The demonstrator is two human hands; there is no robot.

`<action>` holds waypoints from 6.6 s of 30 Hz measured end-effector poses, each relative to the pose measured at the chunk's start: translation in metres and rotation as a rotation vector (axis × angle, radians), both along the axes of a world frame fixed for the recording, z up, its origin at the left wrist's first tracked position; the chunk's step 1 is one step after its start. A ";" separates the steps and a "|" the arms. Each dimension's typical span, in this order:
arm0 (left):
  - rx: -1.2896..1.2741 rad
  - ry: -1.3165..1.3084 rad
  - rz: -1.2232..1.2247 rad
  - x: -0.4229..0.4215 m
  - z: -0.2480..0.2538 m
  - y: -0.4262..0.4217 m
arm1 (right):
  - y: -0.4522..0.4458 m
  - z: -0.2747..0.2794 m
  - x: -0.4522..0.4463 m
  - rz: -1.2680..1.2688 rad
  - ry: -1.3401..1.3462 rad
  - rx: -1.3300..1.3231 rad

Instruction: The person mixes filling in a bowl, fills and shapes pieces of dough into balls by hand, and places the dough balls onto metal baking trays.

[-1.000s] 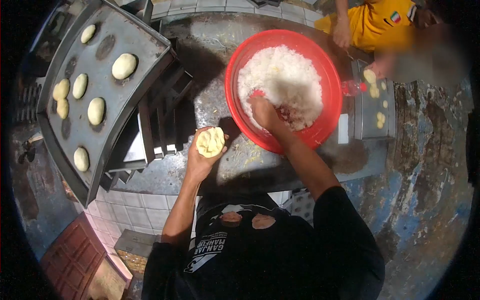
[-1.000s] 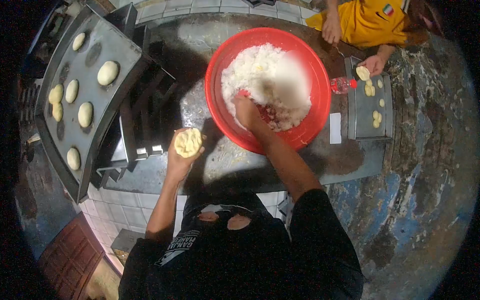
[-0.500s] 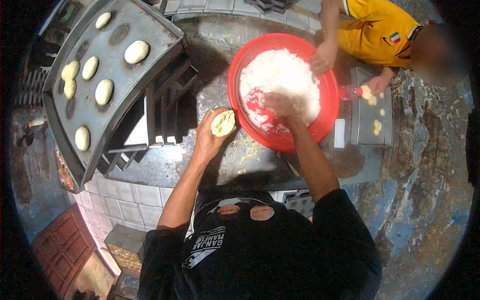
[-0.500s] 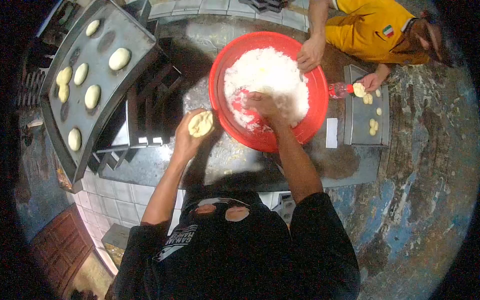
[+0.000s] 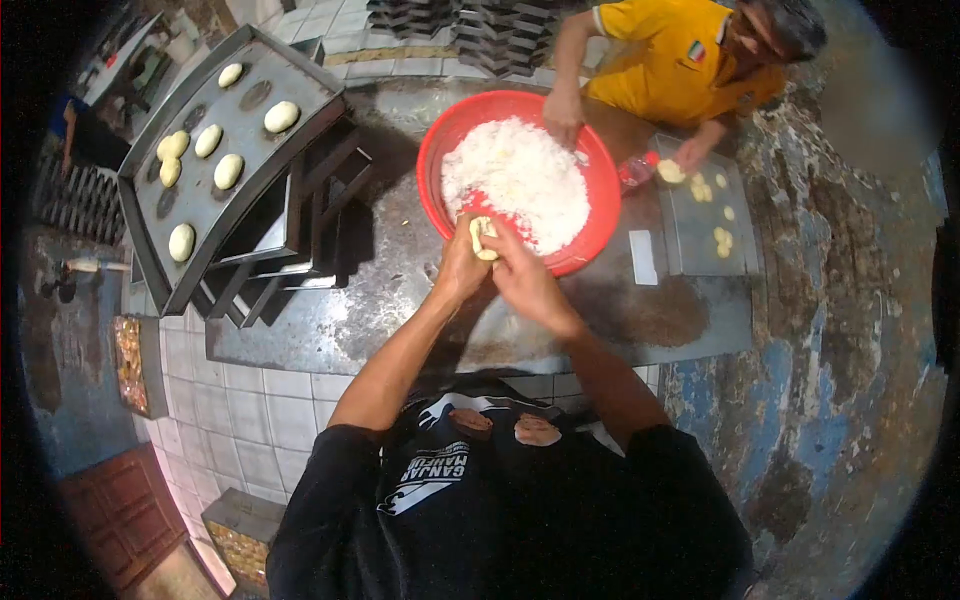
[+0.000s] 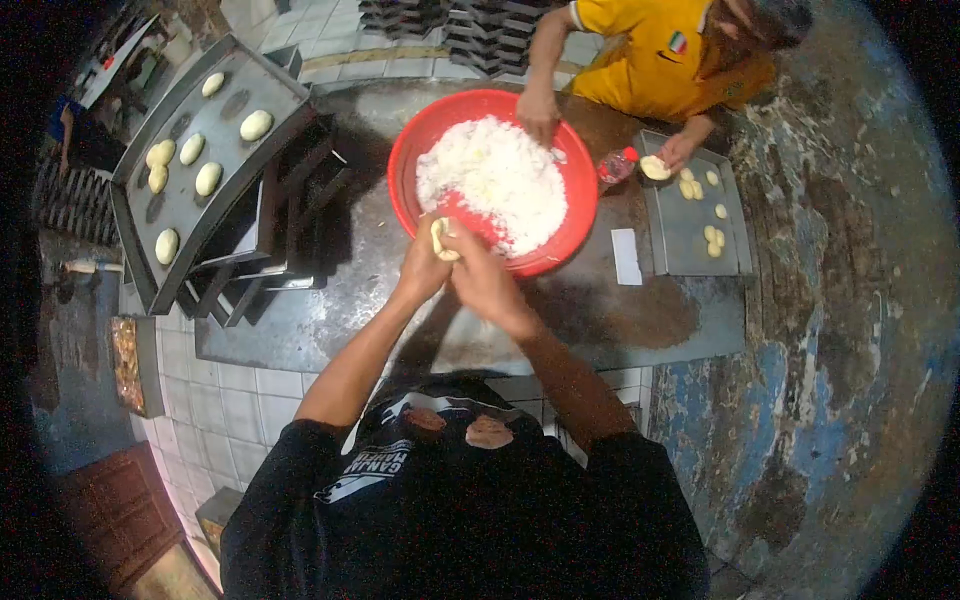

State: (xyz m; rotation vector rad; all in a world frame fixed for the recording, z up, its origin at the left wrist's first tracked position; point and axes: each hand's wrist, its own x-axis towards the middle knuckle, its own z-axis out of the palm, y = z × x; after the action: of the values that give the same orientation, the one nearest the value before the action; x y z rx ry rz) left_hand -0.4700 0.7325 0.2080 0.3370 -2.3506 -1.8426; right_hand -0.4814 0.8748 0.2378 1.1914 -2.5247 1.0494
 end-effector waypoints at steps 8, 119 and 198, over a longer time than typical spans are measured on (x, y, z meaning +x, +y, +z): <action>0.032 0.241 -0.217 0.048 0.018 0.050 | 0.056 0.034 0.032 -0.265 -0.413 -0.135; 0.477 0.256 0.248 0.194 0.101 -0.087 | -0.115 0.068 0.182 -0.112 -0.565 -0.524; 0.090 0.266 -0.258 0.051 -0.001 0.033 | 0.050 0.039 0.019 -0.302 -0.696 -0.281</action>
State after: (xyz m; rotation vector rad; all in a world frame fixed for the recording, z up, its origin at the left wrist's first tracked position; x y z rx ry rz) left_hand -0.4193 0.7651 0.2066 -0.2024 -2.2173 -1.9642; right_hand -0.4629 0.9245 0.2763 0.3800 -2.7441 1.8935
